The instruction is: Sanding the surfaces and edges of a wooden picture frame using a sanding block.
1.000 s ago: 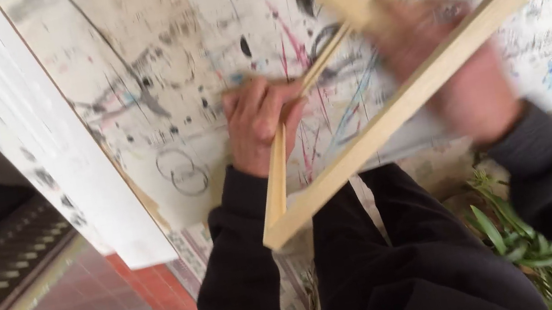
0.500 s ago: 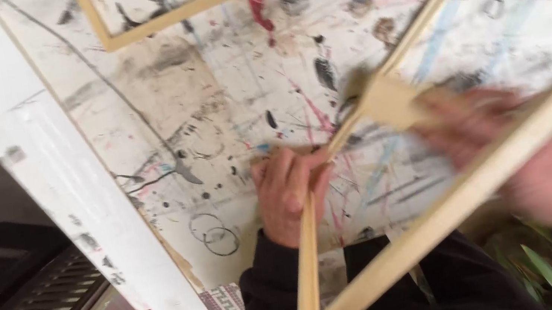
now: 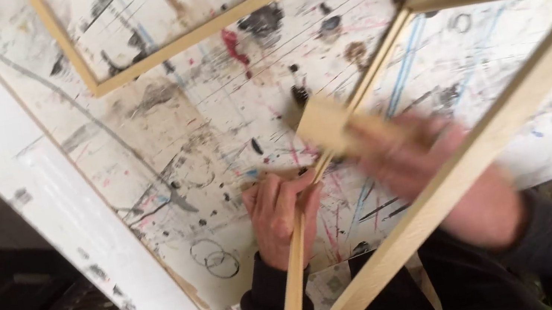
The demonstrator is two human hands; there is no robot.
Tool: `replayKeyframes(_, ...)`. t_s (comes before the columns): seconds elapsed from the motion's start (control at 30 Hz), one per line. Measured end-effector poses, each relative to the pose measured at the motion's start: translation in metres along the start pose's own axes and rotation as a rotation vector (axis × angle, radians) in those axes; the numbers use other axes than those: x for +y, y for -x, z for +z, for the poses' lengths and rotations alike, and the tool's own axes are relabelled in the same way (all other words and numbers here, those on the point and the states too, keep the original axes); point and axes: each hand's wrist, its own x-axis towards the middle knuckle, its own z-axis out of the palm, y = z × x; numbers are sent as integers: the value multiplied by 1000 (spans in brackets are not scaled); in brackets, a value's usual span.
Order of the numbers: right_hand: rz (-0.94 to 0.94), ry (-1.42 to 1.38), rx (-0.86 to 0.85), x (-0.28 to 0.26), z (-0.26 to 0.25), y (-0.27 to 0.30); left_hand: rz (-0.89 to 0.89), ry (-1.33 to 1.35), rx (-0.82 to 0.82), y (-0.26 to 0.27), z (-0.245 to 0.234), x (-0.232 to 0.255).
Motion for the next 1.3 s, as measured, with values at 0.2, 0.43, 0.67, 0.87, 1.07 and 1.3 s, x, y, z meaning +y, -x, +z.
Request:
replayKeyframes(0.2,-177,77,120,-24,-28,-18,-46,-44,34,8,-3,-5)
replayKeyframes(0.43,-33,-400,150,-6,-29,-3,-6,-14,7,-1,3,-4)
replayKeyframes(0.67,-189,209,82,-43,-28,-9,38,18,23,-2,-1,-2)
replayKeyframes(0.87,-40,58,227,15,-29,-23,20,12,26,-3,-10,5)
replayKeyframes(1.07,-117,-58,226,6,-37,-11,-52,-29,-4,1,-1,-4)
replayKeyframes(1.3,-178,264,213,-13,-35,-10,35,40,-15,-5,-1,0)
